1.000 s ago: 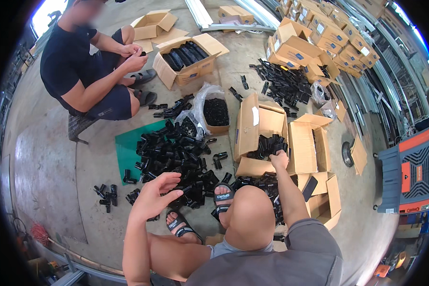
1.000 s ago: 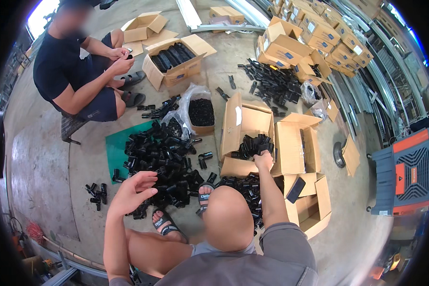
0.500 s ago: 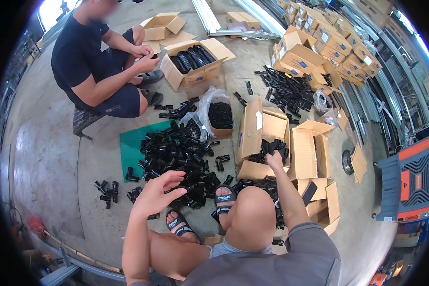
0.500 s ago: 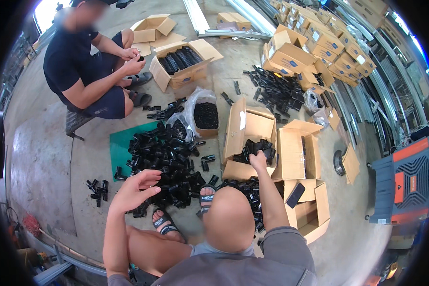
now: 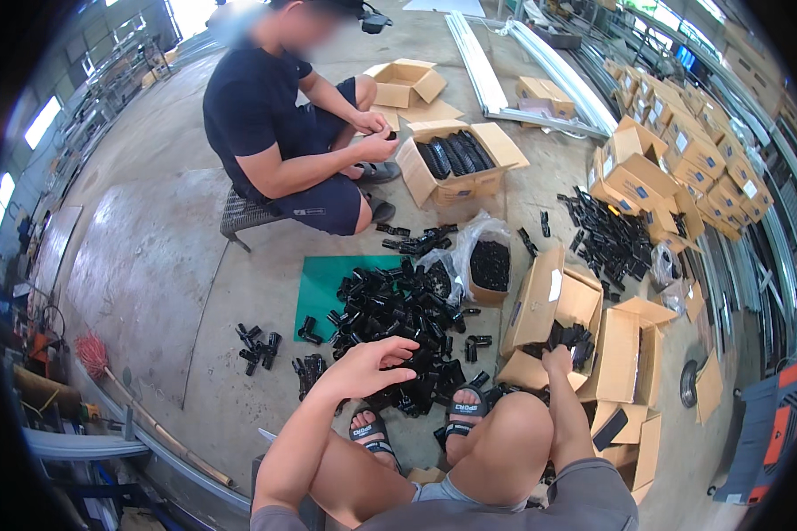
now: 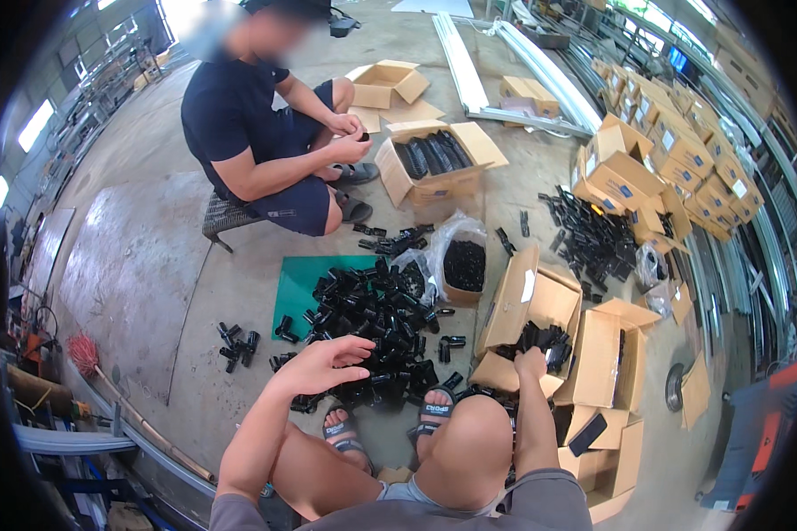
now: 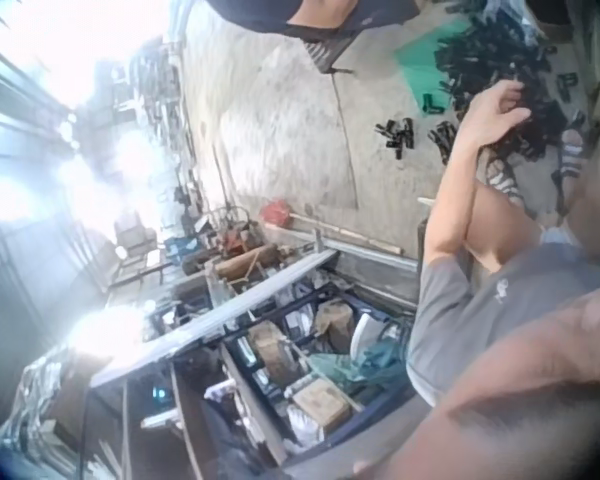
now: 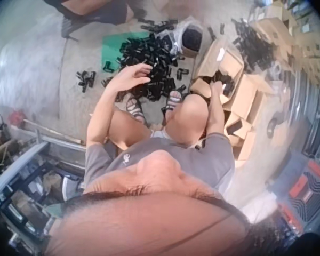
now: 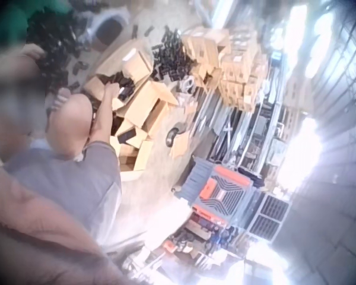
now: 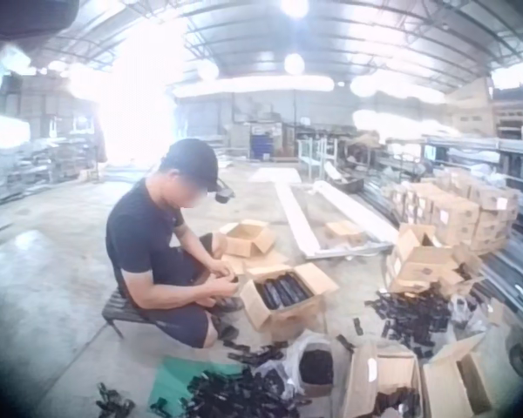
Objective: The person connects black plastic components together by hand and places the finished units into cardboard boxes.
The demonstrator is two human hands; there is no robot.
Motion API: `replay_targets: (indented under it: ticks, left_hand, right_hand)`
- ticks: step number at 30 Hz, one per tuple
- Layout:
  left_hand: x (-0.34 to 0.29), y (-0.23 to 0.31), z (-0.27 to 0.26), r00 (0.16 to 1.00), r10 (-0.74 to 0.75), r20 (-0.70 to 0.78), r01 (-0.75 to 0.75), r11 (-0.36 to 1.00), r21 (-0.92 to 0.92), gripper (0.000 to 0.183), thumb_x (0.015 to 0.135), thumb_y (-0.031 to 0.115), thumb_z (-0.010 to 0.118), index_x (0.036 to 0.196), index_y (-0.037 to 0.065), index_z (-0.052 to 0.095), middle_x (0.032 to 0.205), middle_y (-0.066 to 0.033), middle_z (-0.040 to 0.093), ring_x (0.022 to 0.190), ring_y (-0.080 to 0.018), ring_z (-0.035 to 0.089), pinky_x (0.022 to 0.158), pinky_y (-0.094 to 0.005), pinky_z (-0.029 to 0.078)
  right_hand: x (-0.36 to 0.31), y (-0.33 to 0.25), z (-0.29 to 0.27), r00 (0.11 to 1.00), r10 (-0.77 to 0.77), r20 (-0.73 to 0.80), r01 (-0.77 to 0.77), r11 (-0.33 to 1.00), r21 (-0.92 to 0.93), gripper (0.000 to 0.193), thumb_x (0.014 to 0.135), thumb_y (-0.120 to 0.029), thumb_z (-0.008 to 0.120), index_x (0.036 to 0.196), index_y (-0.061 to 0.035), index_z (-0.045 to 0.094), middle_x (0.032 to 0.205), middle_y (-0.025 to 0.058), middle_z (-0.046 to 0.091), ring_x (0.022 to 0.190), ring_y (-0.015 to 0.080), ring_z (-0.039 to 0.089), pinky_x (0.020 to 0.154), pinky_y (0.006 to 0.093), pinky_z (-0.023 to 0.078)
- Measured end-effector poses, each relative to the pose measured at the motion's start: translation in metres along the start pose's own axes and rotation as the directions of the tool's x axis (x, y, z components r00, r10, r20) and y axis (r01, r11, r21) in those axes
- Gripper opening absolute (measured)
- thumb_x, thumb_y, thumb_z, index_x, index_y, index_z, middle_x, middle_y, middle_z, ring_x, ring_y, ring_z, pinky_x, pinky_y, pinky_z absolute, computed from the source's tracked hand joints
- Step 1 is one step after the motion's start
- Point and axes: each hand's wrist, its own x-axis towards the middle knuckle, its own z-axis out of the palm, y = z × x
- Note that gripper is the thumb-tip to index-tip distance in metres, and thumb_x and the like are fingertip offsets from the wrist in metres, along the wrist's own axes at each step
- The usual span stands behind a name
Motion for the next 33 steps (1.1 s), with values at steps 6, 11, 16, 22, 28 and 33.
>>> replay_targets:
  ticks: [6, 11, 16, 22, 28, 33]
  left_hand:
    - [0.001, 0.001, 0.001, 0.999, 0.049, 0.011, -0.049, 0.999, 0.015, 0.052, 0.092, 0.019, 0.075, 0.138, 0.006, 0.055, 0.129, -0.018, 0.065, 0.122, -0.0251, 0.063, 0.105, -0.0364, 0.05]
    - [0.003, -0.001, 0.003, 0.995, 0.104, -0.01, -0.103, 0.992, 0.067, 0.053, 0.09, 0.025, 0.076, 0.136, 0.008, 0.056, 0.126, -0.019, 0.067, 0.118, -0.0263, 0.066, 0.101, -0.0365, 0.052]
    - [-0.012, -0.012, -0.002, 0.988, 0.134, -0.071, -0.121, 0.98, 0.156, 0.054, 0.088, 0.033, 0.078, 0.133, 0.011, 0.059, 0.122, -0.0173, 0.07, 0.111, -0.0288, 0.07, 0.094, -0.0388, 0.055]
    - [0.005, 0.025, 0.018, 0.905, 0.376, -0.197, -0.307, 0.901, 0.306, 0.059, 0.088, 0.025, 0.074, 0.14, 0.01, 0.052, 0.123, -0.0196, 0.068, 0.113, -0.0362, 0.066, 0.095, -0.0439, 0.053]
    - [-0.004, 0.046, 0.047, 0.709, 0.619, -0.338, -0.386, 0.742, 0.548, 0.075, 0.083, 0.017, 0.076, 0.15, 0.013, 0.041, 0.147, -0.0166, 0.05, 0.133, -0.0345, 0.052, 0.102, -0.0437, 0.051]
    - [0.011, 0.044, 0.062, 0.663, 0.673, -0.328, -0.35, 0.665, 0.66, 0.075, 0.081, 0.007, 0.072, 0.15, 0.005, 0.042, 0.143, -0.015, 0.054, 0.128, -0.0302, 0.056, 0.1, -0.0385, 0.053]
  right_hand:
    - [0.014, 0.021, 0.009, 0.998, -0.001, -0.065, 0.011, 0.987, 0.163, 0.041, 0.083, -0.03, 0.067, 0.11, 0.0006, 0.072, 0.112, 0.0261, 0.07, 0.107, 0.0405, 0.068, 0.093, 0.0477, 0.055]
    - [0.025, 0.037, 0.004, 0.994, 0.01, -0.105, 0.015, 0.973, 0.231, 0.035, 0.086, -0.031, 0.067, 0.107, -0.0032, 0.074, 0.106, 0.024, 0.072, 0.104, 0.0404, 0.069, 0.091, 0.0481, 0.054]
    - [0.008, 0.023, -0.01, 0.957, -0.117, -0.266, 0.167, 0.971, 0.172, 0.032, 0.087, -0.033, 0.069, 0.102, -0.0048, 0.073, 0.099, 0.0239, 0.072, 0.098, 0.0433, 0.068, 0.086, 0.0518, 0.054]
    - [0.014, 0.016, -0.103, 0.864, -0.159, -0.478, 0.46, 0.637, 0.619, 0.028, 0.094, -0.019, 0.065, 0.095, 0.0091, 0.067, 0.084, 0.0156, 0.07, 0.077, 0.0204, 0.065, 0.072, 0.0375, 0.051]
    - [-0.169, -0.121, -0.219, 0.599, -0.78, -0.18, 0.698, 0.398, 0.596, 0.021, 0.093, -0.014, 0.069, 0.082, 0.0022, 0.064, 0.065, 0.0008, 0.059, 0.061, 0.0091, 0.05, 0.057, 0.0298, 0.042]
    - [-0.224, -0.178, -0.219, 0.439, -0.897, 0.054, 0.611, 0.342, 0.714, 0.022, 0.091, -0.018, 0.071, 0.083, 0.0025, 0.068, 0.068, -0.0001, 0.062, 0.062, 0.0088, 0.05, 0.057, 0.029, 0.042]
